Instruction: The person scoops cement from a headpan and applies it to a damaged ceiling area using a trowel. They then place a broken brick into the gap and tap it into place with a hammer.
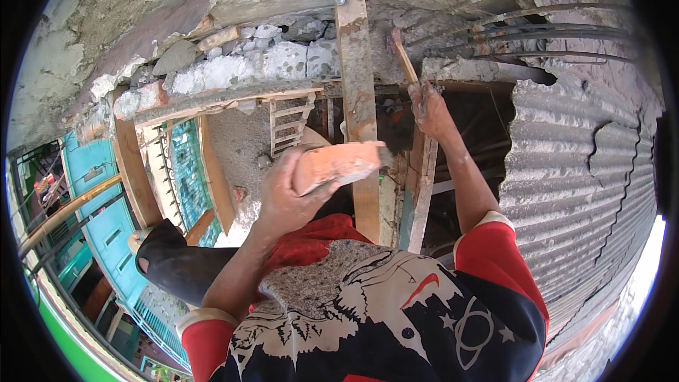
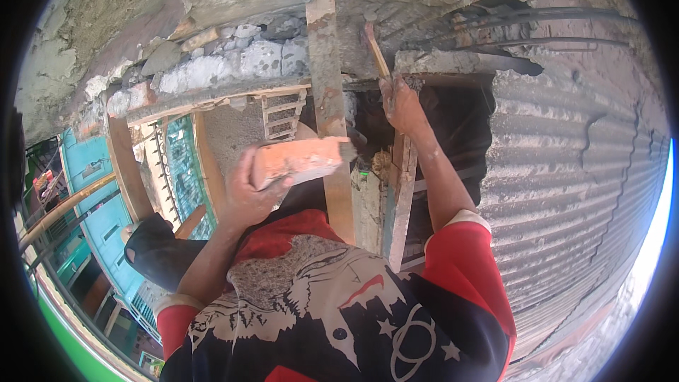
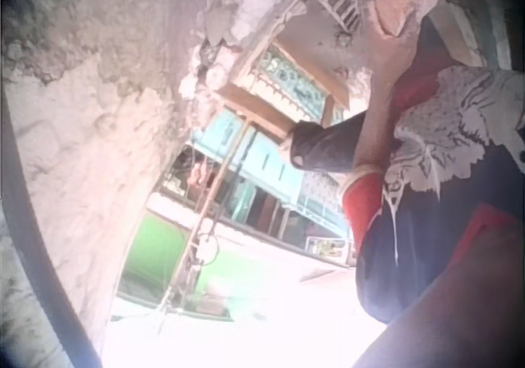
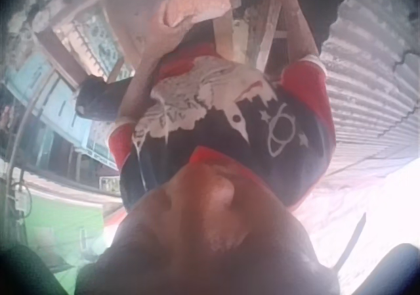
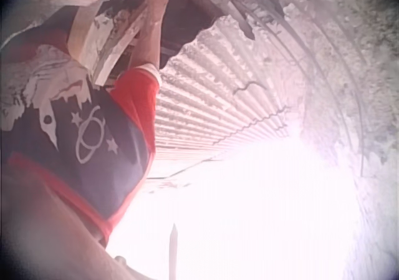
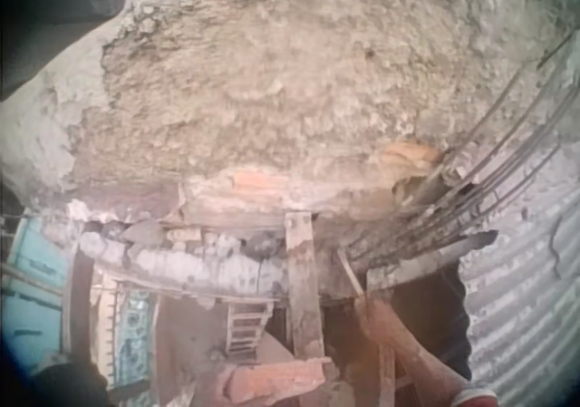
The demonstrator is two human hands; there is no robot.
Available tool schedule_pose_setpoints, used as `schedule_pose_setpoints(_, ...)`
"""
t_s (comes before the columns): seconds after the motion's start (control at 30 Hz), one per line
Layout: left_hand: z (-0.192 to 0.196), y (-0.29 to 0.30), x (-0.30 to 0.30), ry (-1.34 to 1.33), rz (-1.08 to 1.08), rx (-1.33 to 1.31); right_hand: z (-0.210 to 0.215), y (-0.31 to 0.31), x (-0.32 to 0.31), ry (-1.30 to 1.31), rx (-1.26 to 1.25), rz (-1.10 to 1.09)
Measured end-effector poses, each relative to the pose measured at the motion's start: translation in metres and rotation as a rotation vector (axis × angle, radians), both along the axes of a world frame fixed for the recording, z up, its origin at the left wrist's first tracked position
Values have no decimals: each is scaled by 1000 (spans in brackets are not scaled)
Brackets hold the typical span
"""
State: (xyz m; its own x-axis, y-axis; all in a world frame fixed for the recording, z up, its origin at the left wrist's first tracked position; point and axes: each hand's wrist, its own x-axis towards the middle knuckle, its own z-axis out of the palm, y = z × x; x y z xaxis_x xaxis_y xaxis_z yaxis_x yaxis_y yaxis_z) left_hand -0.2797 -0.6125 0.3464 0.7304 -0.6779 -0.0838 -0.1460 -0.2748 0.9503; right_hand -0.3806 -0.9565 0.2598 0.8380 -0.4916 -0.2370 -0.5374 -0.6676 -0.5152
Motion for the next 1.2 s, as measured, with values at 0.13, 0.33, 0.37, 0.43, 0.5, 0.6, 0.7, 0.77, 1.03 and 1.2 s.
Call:
schedule_pose_setpoints(0.13, 2, -62, -9, -16, -256, 0, 17, -36, 14, 56, -115, 333)
schedule_pose_setpoints(0.33, -51, -127, -50, -14, -424, -160, 23, -26, 24, 180, 94, 307)
schedule_pose_setpoints(0.37, -58, -126, -52, -88, -463, -126, 20, -14, 28, 278, 153, 151)
schedule_pose_setpoints(0.43, -72, -125, -54, -237, -542, -58, 28, -11, 38, 396, 146, 100)
schedule_pose_setpoints(0.5, -85, -126, -56, -416, -596, -104, 58, -24, 56, 442, 19, 312)
schedule_pose_setpoints(0.6, -94, -125, -65, -499, -604, -158, 44, -34, 49, 388, -139, 480)
schedule_pose_setpoints(0.7, -95, -126, -62, -499, -574, -146, 70, -9, 69, 465, 178, 188)
schedule_pose_setpoints(0.77, -95, -124, -63, -500, -557, -156, 82, 6, 74, 506, 304, -5)
schedule_pose_setpoints(1.03, -90, -128, -60, -468, -572, -174, 102, -18, 78, 775, 74, 351)
schedule_pose_setpoints(1.2, -98, -130, -58, -464, -579, -134, 53, -16, 54, 429, 368, 69)
